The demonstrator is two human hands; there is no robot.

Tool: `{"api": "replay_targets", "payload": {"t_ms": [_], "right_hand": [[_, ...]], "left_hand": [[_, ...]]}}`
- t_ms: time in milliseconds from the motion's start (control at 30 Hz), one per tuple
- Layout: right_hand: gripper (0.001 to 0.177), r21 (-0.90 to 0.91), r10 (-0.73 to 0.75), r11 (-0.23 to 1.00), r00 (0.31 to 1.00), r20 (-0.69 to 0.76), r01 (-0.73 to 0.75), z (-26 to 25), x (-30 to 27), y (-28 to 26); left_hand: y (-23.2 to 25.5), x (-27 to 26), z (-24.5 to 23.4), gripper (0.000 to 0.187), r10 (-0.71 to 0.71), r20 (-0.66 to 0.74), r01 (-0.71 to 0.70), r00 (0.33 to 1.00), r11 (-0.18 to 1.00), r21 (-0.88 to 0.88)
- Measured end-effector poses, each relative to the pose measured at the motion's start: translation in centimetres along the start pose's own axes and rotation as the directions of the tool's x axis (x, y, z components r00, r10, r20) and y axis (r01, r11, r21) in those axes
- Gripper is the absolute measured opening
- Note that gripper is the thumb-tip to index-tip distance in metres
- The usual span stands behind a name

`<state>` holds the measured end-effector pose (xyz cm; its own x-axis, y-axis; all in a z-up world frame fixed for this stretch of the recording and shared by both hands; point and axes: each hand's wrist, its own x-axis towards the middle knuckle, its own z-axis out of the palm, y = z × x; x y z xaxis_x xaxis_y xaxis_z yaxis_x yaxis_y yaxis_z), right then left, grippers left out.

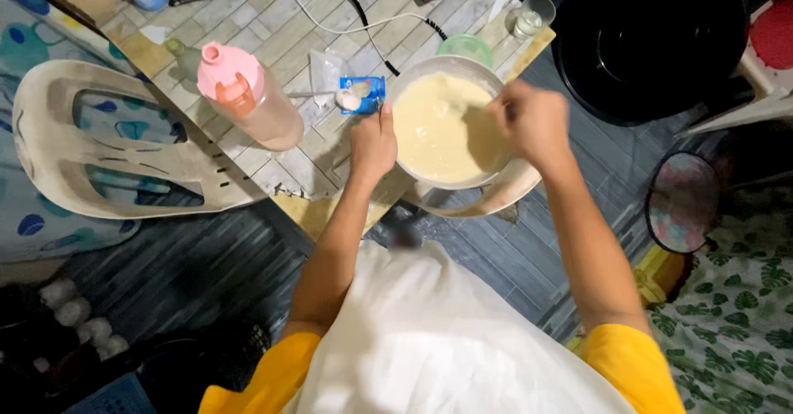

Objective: The person stirs a mixture in a bowl using a fork and a spoon, then opens a small blue packet and adds the contents to the batter. They continue stirring the batter until it reaches a uniform consistency.

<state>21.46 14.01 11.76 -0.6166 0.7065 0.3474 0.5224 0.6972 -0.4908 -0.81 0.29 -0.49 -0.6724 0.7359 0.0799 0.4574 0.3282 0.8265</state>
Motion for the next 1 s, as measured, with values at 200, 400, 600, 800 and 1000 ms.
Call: {"api": "replay_targets", "payload": {"t_ms": [200,400,600,800,1000], "right_hand": [[0.018,0.003,-0.019,1.0,1.0,0.018,0.019,-0.1,-2.1,0.8],[0.016,0.035,0.098,0.995,0.994,-0.038,-0.096,0.0,-4.9,0.0],[0.023,0.072,0.177,0.983,0.975,-0.133,-0.169,1.1,-6.8,-2.3],[0.021,0.032,0.183,0.983,0.965,-0.187,-0.18,2.2,-7.9,-4.3],[0.014,0.039,0.134,0.991,0.95,-0.283,-0.128,3.7,-8.2,-7.0]], "left_hand": [[-0.1,0.0,-0.7,0.057,-0.043,0.01,0.043,0.999,0.999,0.003],[-0.2,-0.1,-1.2,0.053,-0.043,-0.03,0.04,0.999,0.995,-0.092],[-0.7,0.1,-2.0,0.054,-0.071,-0.049,0.066,0.996,0.994,-0.084],[-0.6,0.1,-3.2,0.054,-0.071,-0.061,0.066,0.996,0.994,-0.091],[-0.6,0.7,-4.4,0.056,-0.118,-0.065,0.113,0.991,0.991,-0.067]]}}
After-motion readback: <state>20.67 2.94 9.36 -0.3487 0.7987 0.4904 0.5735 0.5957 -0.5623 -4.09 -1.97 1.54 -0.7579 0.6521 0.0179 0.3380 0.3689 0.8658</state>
